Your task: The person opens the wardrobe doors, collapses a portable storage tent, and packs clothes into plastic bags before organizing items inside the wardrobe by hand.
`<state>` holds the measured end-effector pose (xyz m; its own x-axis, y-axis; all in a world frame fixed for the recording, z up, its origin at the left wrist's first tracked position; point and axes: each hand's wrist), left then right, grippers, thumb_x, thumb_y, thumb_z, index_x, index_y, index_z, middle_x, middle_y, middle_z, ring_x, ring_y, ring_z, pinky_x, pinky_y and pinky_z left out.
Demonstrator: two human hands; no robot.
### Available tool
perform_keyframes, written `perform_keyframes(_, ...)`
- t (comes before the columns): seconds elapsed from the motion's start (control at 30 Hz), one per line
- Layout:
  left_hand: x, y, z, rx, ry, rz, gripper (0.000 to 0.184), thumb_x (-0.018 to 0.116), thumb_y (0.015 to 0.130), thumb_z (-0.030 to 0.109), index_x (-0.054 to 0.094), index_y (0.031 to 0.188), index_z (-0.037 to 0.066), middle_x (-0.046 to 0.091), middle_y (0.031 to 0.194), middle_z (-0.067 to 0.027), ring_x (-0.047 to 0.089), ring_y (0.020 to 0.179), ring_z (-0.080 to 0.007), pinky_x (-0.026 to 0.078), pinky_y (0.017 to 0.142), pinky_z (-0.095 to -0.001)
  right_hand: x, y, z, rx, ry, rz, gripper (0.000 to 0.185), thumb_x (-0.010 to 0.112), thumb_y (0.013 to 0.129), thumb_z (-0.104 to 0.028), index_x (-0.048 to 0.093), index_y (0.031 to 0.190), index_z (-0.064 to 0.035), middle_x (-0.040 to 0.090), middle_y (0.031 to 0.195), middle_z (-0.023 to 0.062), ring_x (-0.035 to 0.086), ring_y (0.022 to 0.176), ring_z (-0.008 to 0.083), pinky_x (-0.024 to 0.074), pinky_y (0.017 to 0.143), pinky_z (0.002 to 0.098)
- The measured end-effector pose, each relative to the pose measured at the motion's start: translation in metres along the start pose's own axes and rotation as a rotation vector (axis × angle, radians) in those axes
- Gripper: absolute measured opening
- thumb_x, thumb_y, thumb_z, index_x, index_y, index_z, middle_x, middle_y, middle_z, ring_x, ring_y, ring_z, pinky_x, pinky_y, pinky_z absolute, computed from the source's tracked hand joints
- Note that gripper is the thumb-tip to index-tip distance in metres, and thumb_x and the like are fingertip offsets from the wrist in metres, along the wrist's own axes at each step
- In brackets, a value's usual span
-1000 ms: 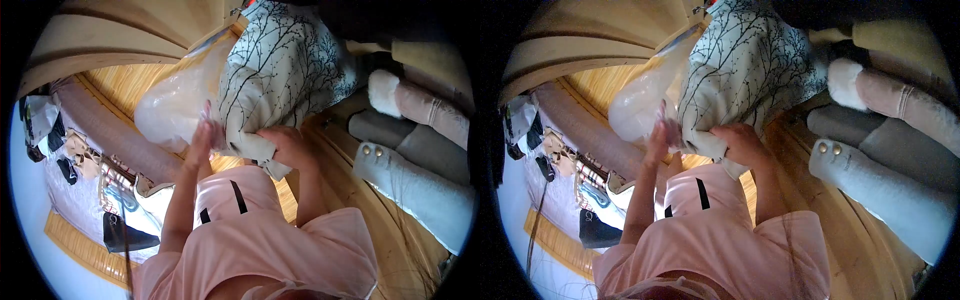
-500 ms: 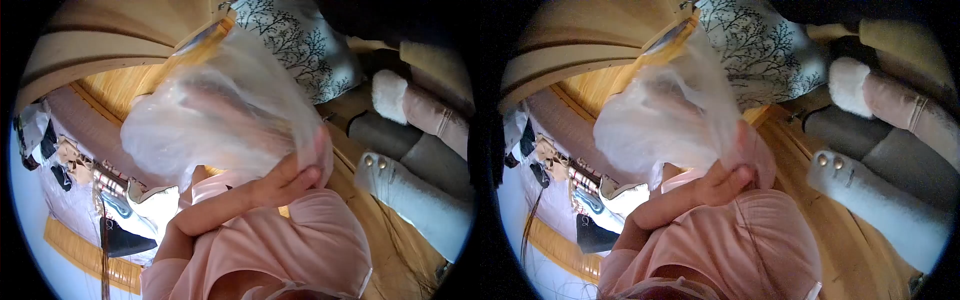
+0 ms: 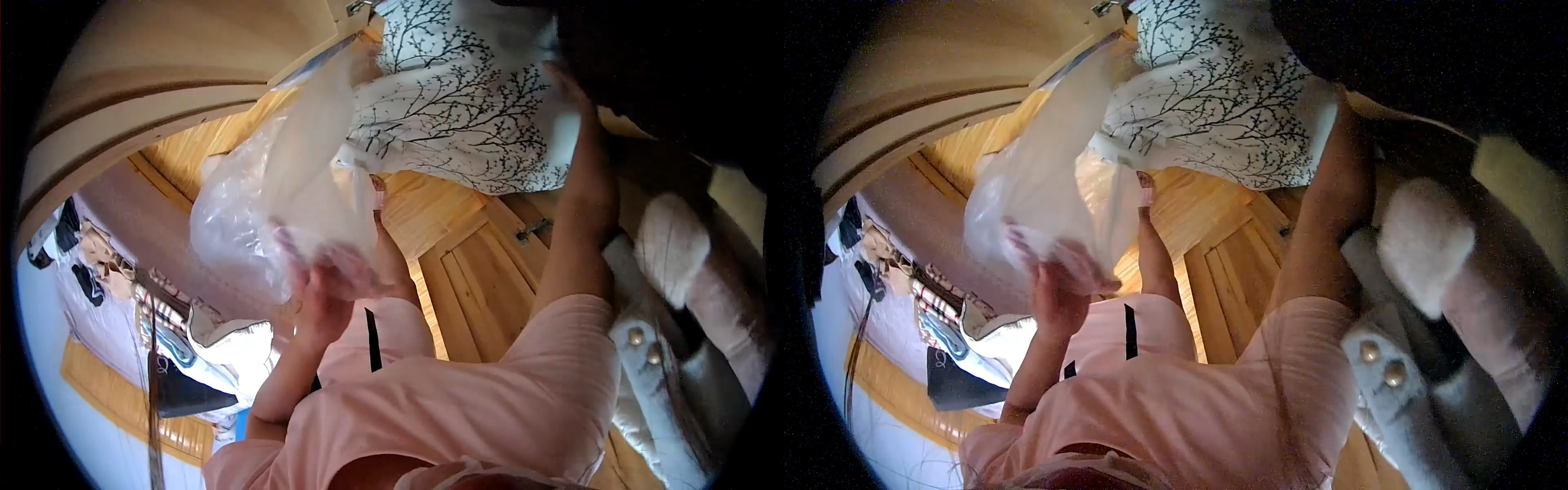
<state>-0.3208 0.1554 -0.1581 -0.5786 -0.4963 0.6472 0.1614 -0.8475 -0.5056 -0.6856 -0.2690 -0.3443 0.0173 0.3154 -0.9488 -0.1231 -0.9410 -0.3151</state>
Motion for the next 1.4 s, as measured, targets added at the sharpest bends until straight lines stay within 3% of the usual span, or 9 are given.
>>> perform_keyframes(0.23, -0.038, -0.009, 0.011, -0.052, -0.106, 0.006, 0.031, 0.038, 0.094, 0.022, 0.038, 0.121, 0.008, 0.048, 0.11, -0.0093, 0.048, 0.102, -0.0232, 0.038, 0.091, -0.0398, 0.018, 0.031, 0.007, 0.037, 0.101, -0.083, 0.033, 0.063, 0.074, -0.024, 0.057, 0.097, -0.0007, 0.061, 0.087, 0.0136, 0.058, 0.082, 0.0242, 0.0454, 0.073, 0.0363)
perform_keyframes(0.33, -0.017, -0.01, 0.0, -0.016, 0.054, 0.276, 0.037, 0.046, 0.09, 0.035, 0.041, 0.115, 0.008, 0.053, 0.096, -0.0091, 0.054, 0.088, -0.0252, 0.045, 0.08, -0.0431, 0.018, 0.032, 0.003, 0.016, 0.126, -0.052, 0.036, 0.064, 0.073, -0.023, 0.056, 0.1, -0.0007, 0.061, 0.091, 0.0137, 0.058, 0.085, 0.0247, 0.045, 0.075, 0.0362)
perform_keyframes(0.43, -0.032, -0.017, -0.01, -0.084, -0.05, 0.132, 0.038, 0.041, 0.092, 0.02, 0.029, 0.127, 0.012, 0.047, 0.109, -0.0088, 0.047, 0.101, -0.0231, 0.039, 0.088, -0.0408, 0.021, 0.013, 0.0, -0.025, 0.169, 0.001, 0.039, 0.065, 0.073, -0.022, 0.055, 0.103, -0.0006, 0.061, 0.094, 0.0138, 0.058, 0.087, 0.0253, 0.0447, 0.077, 0.0361)
perform_keyframes(0.67, -0.037, 0.019, -0.011, -0.112, 0.027, 0.111, 0.039, 0.041, 0.084, 0.001, 0.034, 0.121, 0.008, 0.048, 0.095, -0.0101, 0.053, 0.081, -0.0216, 0.05, 0.075, -0.0391, -0.02, -0.228, -0.095, -0.241, 0.642, -0.159, 0.042, 0.067, 0.068, -0.017, 0.056, 0.105, -0.0015, 0.062, 0.099, 0.0144, 0.058, 0.09, 0.0274, 0.0451, 0.078, 0.0371)
perform_keyframes(0.77, -0.043, 0.022, -0.011, -0.085, -0.03, 0.124, 0.033, 0.043, 0.083, 0.001, 0.038, 0.114, 0.008, 0.049, 0.09, -0.0076, 0.053, 0.081, -0.0202, 0.051, 0.075, -0.0409, 0.011, -0.317, -0.125, -0.562, 0.83, -0.479, 0.038, 0.068, 0.068, -0.01, 0.057, 0.104, -0.0015, 0.063, 0.099, 0.011, 0.058, 0.09, 0.0182, 0.0457, 0.08, 0.0325)
perform_keyframes(0.87, -0.069, 0.013, -0.004, -0.061, 0.009, 0.169, 0.027, 0.046, 0.084, 0.006, 0.042, 0.11, 0.007, 0.049, 0.094, -0.0054, 0.052, 0.086, -0.0218, 0.05, 0.076, -0.0459, -0.004, -0.378, -0.17, -0.763, 0.549, -0.644, 0.028, 0.067, 0.065, -0.012, 0.06, 0.091, -0.0066, 0.062, 0.085, 0.0142, 0.061, 0.08, 0.0305, 0.0476, 0.068, 0.0369)
perform_keyframes(1.03, -0.111, 0.002, 0.016, 0.013, 0.06, 0.182, 0.071, 0.052, 0.086, 0.016, 0.008, 0.141, 0.014, 0.044, 0.075, 0.0013, 0.046, 0.068, -0.0104, 0.051, 0.07, -0.0372, 0.003, -0.426, -0.2, -1.174, 0.287, -0.852, 0.021, 0.061, 0.062, -0.012, 0.056, 0.081, -0.0049, 0.06, 0.079, 0.016, 0.059, 0.079, 0.0336, 0.0458, 0.068, 0.0425)
perform_keyframes(1.23, -0.162, -0.036, 0.011, -0.049, 0.081, 0.29, 0.066, 0.048, 0.088, 0.013, 0.01, 0.142, 0.021, 0.045, 0.073, 0.0009, 0.047, 0.066, -0.0103, 0.048, 0.064, -0.0308, 0.014, -0.452, -0.237, -1.531, 0.121, -1.025, 0.021, 0.062, 0.06, -0.012, 0.059, 0.08, -0.0057, 0.061, 0.078, 0.0151, 0.06, 0.08, 0.0326, 0.0451, 0.067, 0.0439)
perform_keyframes(1.4, -0.184, -0.075, 0.011, -0.089, 0.269, 0.261, 0.068, 0.044, 0.089, 0.01, 0.001, 0.141, 0.012, 0.05, 0.072, -0.005, 0.052, 0.066, -0.0138, 0.05, 0.06, -0.0301, 0.027, -0.467, -0.279, -1.811, -0.074, -1.225, 0.02, 0.062, 0.059, -0.015, 0.059, 0.076, -0.0059, 0.06, 0.072, 0.0118, 0.06, 0.076, 0.0308, 0.0448, 0.064, 0.0424)
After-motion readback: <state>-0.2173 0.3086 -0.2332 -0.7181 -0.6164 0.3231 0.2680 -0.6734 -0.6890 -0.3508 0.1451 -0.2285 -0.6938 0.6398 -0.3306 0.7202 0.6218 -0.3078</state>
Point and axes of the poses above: each hand's wrist, its own y-axis towards the middle knuckle, its own x-axis out of the palm, z = x × y
